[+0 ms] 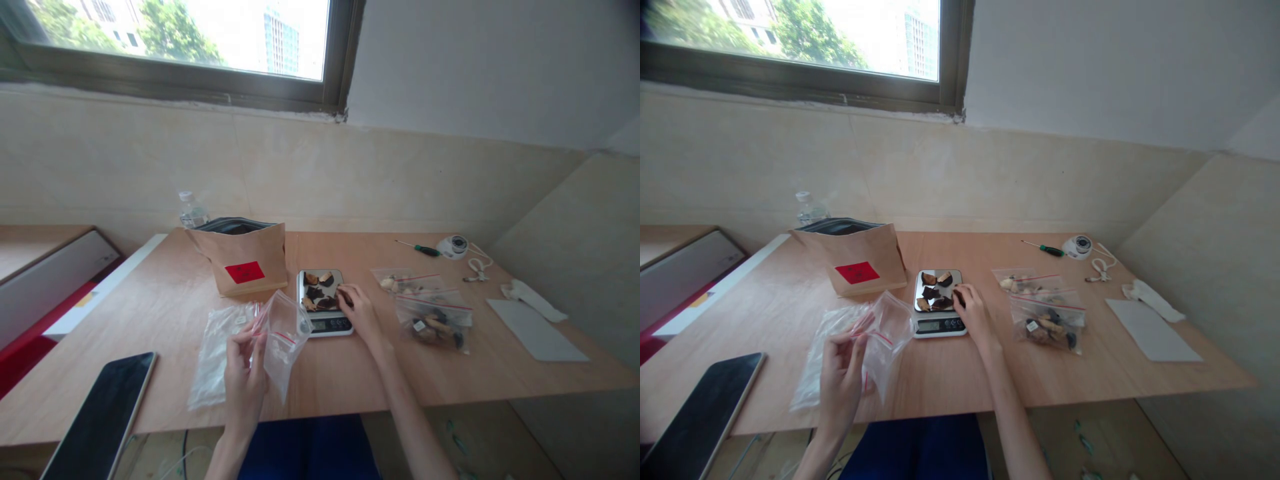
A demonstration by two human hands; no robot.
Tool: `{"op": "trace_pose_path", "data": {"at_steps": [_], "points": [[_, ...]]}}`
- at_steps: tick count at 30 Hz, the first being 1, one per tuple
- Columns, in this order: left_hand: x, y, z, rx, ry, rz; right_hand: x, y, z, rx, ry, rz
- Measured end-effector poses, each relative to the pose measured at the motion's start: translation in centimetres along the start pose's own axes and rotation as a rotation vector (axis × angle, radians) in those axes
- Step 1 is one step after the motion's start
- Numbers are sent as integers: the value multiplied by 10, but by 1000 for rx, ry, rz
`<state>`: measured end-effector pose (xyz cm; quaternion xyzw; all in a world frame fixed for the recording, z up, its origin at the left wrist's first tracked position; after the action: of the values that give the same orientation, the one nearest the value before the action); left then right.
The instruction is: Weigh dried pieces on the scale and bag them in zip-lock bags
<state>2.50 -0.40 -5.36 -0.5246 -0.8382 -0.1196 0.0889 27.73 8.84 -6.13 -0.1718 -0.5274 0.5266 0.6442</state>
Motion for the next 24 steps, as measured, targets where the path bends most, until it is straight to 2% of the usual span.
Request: {"op": "trace_pose_path", "data": {"at_steps": [4, 10, 17, 24], "points": [[-2, 1, 2, -1, -20, 1, 3, 0, -6, 33, 47, -9], [-3, 2, 4, -36, -35, 17, 7, 4, -18, 66, 82, 59], [-5, 0, 6, -31, -56, 31, 13, 9, -18, 218, 86, 91], [-6, 1, 7, -24, -87, 25, 9, 13, -35, 264, 254, 5]]}}
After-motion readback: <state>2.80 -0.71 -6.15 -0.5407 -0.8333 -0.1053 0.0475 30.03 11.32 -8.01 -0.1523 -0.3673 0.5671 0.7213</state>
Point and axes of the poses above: each hand's wrist, its own x-axis towards the middle knuckle, its own y-axis out of the palm, z = x × y, the point moved 7 cm from there along x, towards the middle knuckle, and after that the axes turned 12 degrees about -x, right-handed, at the moved point
